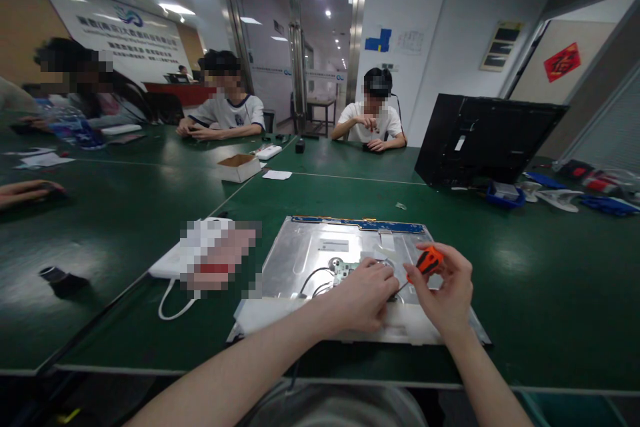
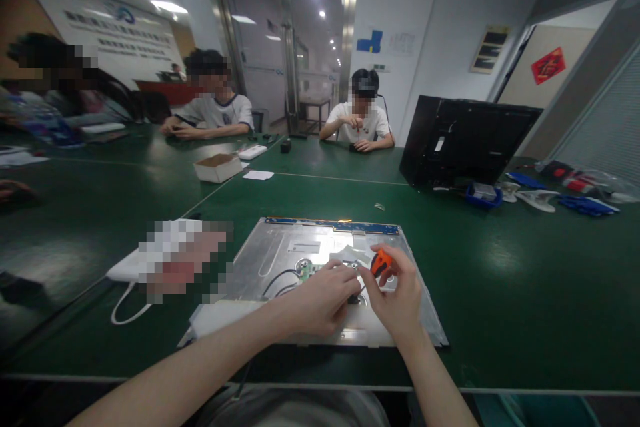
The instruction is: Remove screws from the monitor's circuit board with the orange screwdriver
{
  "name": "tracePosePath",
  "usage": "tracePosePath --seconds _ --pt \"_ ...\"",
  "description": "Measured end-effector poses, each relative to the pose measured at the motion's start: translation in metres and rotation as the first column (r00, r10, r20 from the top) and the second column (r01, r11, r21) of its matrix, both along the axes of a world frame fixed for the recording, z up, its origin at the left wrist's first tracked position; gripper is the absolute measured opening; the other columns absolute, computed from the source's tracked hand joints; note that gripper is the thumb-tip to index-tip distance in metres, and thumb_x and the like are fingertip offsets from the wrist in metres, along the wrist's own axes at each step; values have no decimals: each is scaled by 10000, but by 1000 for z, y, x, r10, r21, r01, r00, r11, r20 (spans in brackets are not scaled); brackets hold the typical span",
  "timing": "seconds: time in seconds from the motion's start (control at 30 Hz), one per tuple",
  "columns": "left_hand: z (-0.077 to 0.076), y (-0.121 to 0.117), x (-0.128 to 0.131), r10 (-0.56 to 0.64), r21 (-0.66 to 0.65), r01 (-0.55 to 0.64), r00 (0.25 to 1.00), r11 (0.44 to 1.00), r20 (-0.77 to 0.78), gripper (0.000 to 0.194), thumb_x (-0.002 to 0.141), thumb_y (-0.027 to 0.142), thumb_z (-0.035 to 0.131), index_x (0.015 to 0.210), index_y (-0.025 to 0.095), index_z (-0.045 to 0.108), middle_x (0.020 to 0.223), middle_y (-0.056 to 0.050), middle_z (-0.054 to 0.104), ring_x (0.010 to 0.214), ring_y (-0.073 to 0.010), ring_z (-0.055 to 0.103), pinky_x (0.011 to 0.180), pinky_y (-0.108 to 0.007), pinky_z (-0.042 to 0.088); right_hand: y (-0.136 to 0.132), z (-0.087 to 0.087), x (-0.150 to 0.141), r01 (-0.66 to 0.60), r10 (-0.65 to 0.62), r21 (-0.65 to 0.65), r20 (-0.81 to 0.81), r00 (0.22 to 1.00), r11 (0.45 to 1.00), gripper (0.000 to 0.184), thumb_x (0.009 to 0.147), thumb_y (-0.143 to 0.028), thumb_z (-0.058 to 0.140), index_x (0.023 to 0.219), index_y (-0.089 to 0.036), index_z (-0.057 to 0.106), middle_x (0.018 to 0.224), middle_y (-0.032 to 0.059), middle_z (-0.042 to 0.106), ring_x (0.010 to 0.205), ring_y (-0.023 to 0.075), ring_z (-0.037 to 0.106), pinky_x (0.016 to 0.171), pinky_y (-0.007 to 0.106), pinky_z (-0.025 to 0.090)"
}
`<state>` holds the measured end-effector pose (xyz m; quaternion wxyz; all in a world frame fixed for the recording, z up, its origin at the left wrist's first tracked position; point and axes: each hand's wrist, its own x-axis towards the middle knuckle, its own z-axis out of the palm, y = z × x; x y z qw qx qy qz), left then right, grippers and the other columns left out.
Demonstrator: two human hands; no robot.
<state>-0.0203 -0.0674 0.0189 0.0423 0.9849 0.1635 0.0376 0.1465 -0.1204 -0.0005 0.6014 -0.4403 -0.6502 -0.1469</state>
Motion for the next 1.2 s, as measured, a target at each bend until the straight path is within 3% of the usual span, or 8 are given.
tracePosePath --seconds 0.1,0.27,0.47,0.63,0.83,1.0,1.2 --pt "0 -1 0 3 1 -3 1000 1000 9 161 776 173 632 924 164 569 1036 -106 647 989 -265 598 970 -406 401 1 1 0 5 -5 7 -3 1000 1000 443 879 -227 700 1264 -273 487 1078 71 611 759 152 643 488 227 550" --pt "0 -1 0 4 0 -4 1000 1000 17 163 777 177 632 923 169 560 1020 -104 650 980 -266 602 950 -396 409 -2 7 -1 35 -35 -10 33 999 999 398 907 -191 643 1282 -298 563 1063 64 568 725 138 615 492 232 549" --pt "0 0 1 11 -2 -11 1000 1000 12 156 755 171 631 886 173 546 1003 -106 651 967 -269 607 942 -395 416 -4 11 -3 -23 32 -88 97 995 996 431 979 -153 467 1393 -271 494 1026 67 624 702 138 627 522 242 566" --pt "2 0 1 3 -24 -3 1000 1000 4 205 750 179 648 934 165 559 1069 -116 648 1012 -277 599 959 -402 416 -2 5 -2 7 -6 -36 36 999 999 430 930 -274 618 1332 -255 465 971 40 620 604 120 588 439 222 529" --pt "0 -2 0 14 -1 -14 1000 1000 17 173 767 166 634 925 166 564 1037 -107 655 985 -266 607 980 -406 397 0 2 1 11 -11 14 0 1000 1000 434 875 -221 702 1244 -278 481 1055 59 579 755 145 604 474 210 529" --pt "-1 -2 0 19 12 -20 1000 1000 18 181 766 165 636 930 167 558 1018 -101 655 975 -263 609 991 -407 390 -3 6 0 20 -21 12 46 999 1000 404 905 -188 650 1281 -285 540 1026 53 568 692 130 589 470 223 529" --pt "1 -1 1 10 2 -10 1000 1000 17 149 764 174 631 892 172 555 1015 -102 655 970 -262 605 957 -393 414 -5 9 -3 -2 9 -87 71 997 996 467 959 -165 515 1414 -260 466 1030 63 608 656 121 601 498 235 547"
